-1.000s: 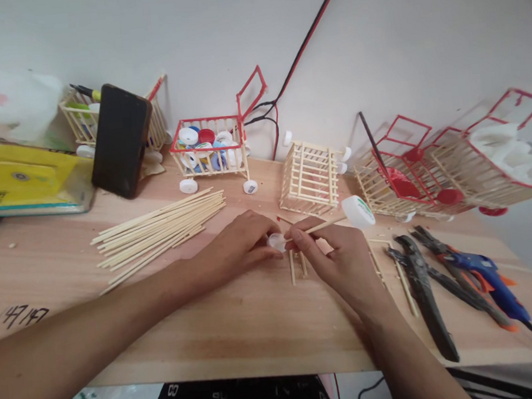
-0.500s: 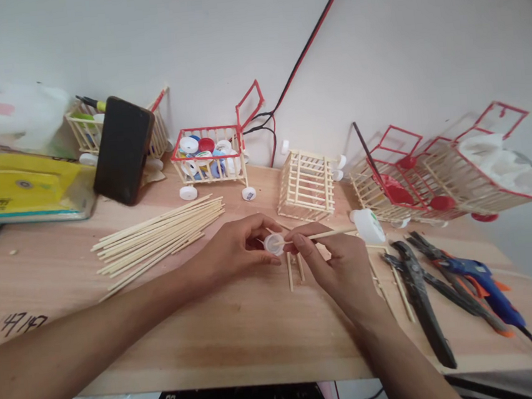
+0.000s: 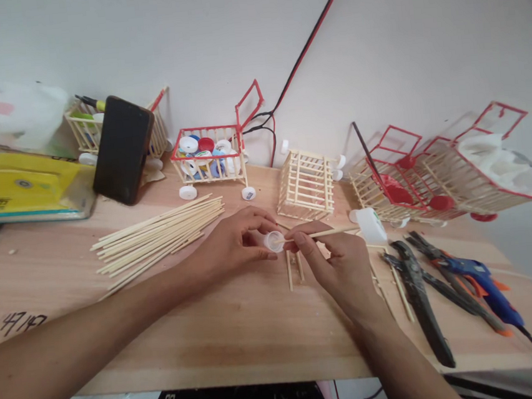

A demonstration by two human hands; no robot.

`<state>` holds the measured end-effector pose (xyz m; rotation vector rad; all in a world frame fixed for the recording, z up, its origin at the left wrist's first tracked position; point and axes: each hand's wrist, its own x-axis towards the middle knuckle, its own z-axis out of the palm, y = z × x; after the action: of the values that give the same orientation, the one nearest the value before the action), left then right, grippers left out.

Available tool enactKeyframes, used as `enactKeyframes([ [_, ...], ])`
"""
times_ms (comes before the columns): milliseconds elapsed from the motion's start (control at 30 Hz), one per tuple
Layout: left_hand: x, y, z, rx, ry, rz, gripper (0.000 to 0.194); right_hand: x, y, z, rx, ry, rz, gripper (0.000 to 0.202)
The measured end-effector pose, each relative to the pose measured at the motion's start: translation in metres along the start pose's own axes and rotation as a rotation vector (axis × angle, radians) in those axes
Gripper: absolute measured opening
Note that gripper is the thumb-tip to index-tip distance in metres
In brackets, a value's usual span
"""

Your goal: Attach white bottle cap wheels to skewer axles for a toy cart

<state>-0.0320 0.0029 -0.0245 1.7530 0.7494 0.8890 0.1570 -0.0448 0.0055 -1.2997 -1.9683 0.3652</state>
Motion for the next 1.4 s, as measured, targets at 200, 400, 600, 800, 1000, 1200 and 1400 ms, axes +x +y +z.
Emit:
enactKeyframes([
  [200,0.0001,0.0003,-0.0011,0.114,-0.008,0.076,0.023,0.0001,0.0007,0.0008,0.03,-0.007,-0.03,0.02],
  [400,0.001,0.0002,-0.0018,0.075,-0.081,0.02,0.023,-0.0009,0.0023,0.0023,0.074,0.019,0.013,0.02],
  [600,0.001,-0.0012,-0.0043,0.131,-0.089,0.093,0.026,-0.0004,0.0048,0.003,0.063,0.022,0.014,0.016],
  [800,0.0005,-0.0018,-0.0061,0.273,-0.084,0.162,0.028,-0.0001,0.0066,0.0042,0.013,0.019,-0.023,0.014],
  [1000,-0.0002,0.0026,-0.0063,0.372,-0.104,0.197,0.029,-0.0009,0.0083,0.0071,-0.018,0.015,-0.036,0.015],
  [1200,0.0005,0.0018,-0.006,0.367,-0.081,0.248,0.031,-0.001,0.0093,0.0074,-0.017,0.037,-0.038,0.014],
  [1400,0.0011,-0.0001,-0.006,0.232,-0.014,0.169,0.03,0.0012,0.0058,0.0048,0.016,0.057,-0.058,0.014],
])
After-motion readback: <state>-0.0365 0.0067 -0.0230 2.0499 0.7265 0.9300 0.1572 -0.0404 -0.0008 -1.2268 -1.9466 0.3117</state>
